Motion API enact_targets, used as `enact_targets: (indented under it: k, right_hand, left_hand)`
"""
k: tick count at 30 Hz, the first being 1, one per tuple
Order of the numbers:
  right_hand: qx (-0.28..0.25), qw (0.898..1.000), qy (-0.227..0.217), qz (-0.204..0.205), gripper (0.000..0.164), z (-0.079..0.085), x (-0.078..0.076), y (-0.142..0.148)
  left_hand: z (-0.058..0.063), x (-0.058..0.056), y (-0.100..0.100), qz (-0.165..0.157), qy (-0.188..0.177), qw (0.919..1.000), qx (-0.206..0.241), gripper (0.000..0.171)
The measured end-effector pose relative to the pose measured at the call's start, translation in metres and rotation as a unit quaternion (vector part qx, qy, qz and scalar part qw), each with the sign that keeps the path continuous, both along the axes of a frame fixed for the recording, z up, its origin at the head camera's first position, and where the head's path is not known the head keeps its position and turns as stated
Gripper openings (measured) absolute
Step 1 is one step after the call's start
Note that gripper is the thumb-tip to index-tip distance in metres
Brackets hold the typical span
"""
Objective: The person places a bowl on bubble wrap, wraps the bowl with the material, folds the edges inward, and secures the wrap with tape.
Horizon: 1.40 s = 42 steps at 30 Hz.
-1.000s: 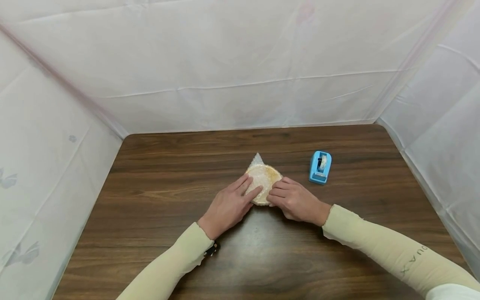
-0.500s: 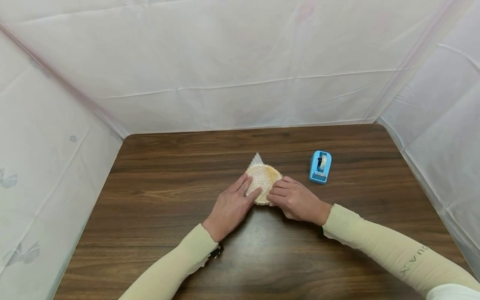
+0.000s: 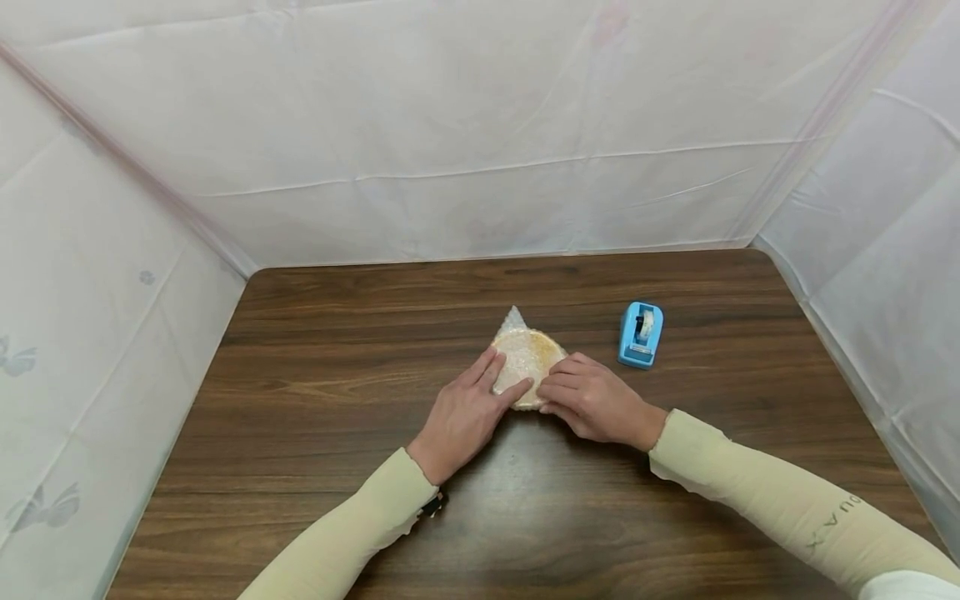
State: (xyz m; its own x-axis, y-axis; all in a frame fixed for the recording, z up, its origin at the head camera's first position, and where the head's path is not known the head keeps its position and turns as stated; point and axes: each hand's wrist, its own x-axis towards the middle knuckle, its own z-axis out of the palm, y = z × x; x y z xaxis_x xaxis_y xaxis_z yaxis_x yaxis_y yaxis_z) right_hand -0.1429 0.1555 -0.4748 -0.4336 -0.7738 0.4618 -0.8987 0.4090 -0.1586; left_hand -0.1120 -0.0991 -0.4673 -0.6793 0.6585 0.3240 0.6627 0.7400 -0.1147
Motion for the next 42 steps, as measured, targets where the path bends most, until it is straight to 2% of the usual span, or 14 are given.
enact_targets:
  k: [4, 7, 9, 11, 13, 16, 18, 20, 23, 25, 29, 31, 35, 42]
  right_hand:
    - [-0.02, 1.0, -0.009, 0.0, 0.02, 0.001, 0.001, 0.002]
    - [-0.053, 0.998, -0.02, -0.016, 0.02, 0.006, 0.001, 0.008]
    - [-0.087, 0.994, -0.027, -0.057, 0.018, 0.012, -0.002, 0.016]
    - [-0.127, 0.982, -0.04, -0.137, 0.015, 0.02, -0.008, 0.029]
    - [-0.161, 0.954, -0.073, -0.24, 0.014, 0.027, -0.015, 0.043]
    - [-0.171, 0.891, -0.167, -0.386, 0.025, 0.033, -0.022, 0.066]
    - [-0.154, 0.848, -0.24, -0.446, 0.036, 0.033, -0.024, 0.079]
    - [-0.127, 0.816, -0.309, -0.472, 0.046, 0.03, -0.024, 0.087]
    - [-0.114, 0.779, -0.394, -0.474, 0.052, 0.023, -0.027, 0.093]
    - [-0.123, 0.752, -0.443, -0.472, 0.052, 0.019, -0.03, 0.095]
    - [-0.163, 0.698, -0.51, -0.475, 0.049, 0.017, -0.034, 0.096]
    - [-0.186, 0.677, -0.531, -0.475, 0.044, 0.016, -0.035, 0.095]
    - [-0.241, 0.651, -0.546, -0.469, 0.034, 0.015, -0.033, 0.09]
    - [-0.364, 0.618, -0.539, -0.441, 0.033, 0.027, -0.014, 0.081]
  left_hand:
    - [0.0, 0.001, 0.0, 0.004, -0.002, 1.0, -0.006, 0.046]
    - [0.0, 0.001, 0.0, 0.003, 0.0, 1.0, -0.005, 0.046]
    - [0.0, 0.001, 0.0, 0.001, 0.003, 1.0, -0.003, 0.046]
    - [0.001, 0.001, 0.0, 0.0, 0.007, 1.0, 0.0, 0.046]
    - [0.001, 0.001, 0.0, 0.001, 0.01, 0.9999, 0.004, 0.046]
    - [0.001, 0.002, 0.0, 0.002, 0.011, 0.9999, 0.007, 0.046]
    - [0.001, 0.002, 0.0, 0.001, 0.008, 0.9999, 0.008, 0.045]
    - [0.001, 0.003, 0.0, 0.001, 0.003, 1.0, 0.006, 0.045]
    - [0.002, 0.004, 0.0, 0.004, 0.0, 1.0, 0.005, 0.044]
    - [0.002, 0.003, 0.0, 0.005, 0.0, 1.0, 0.007, 0.043]
    - [0.001, 0.002, 0.001, 0.001, -0.001, 0.9999, 0.012, 0.042]
    - [0.002, 0.002, 0.001, 0.0, -0.001, 0.9999, 0.012, 0.042]
    - [0.002, 0.003, 0.001, 0.003, -0.001, 0.9999, 0.011, 0.042]
    - [0.002, 0.003, 0.0, 0.003, -0.008, 0.9999, 0.01, 0.042]
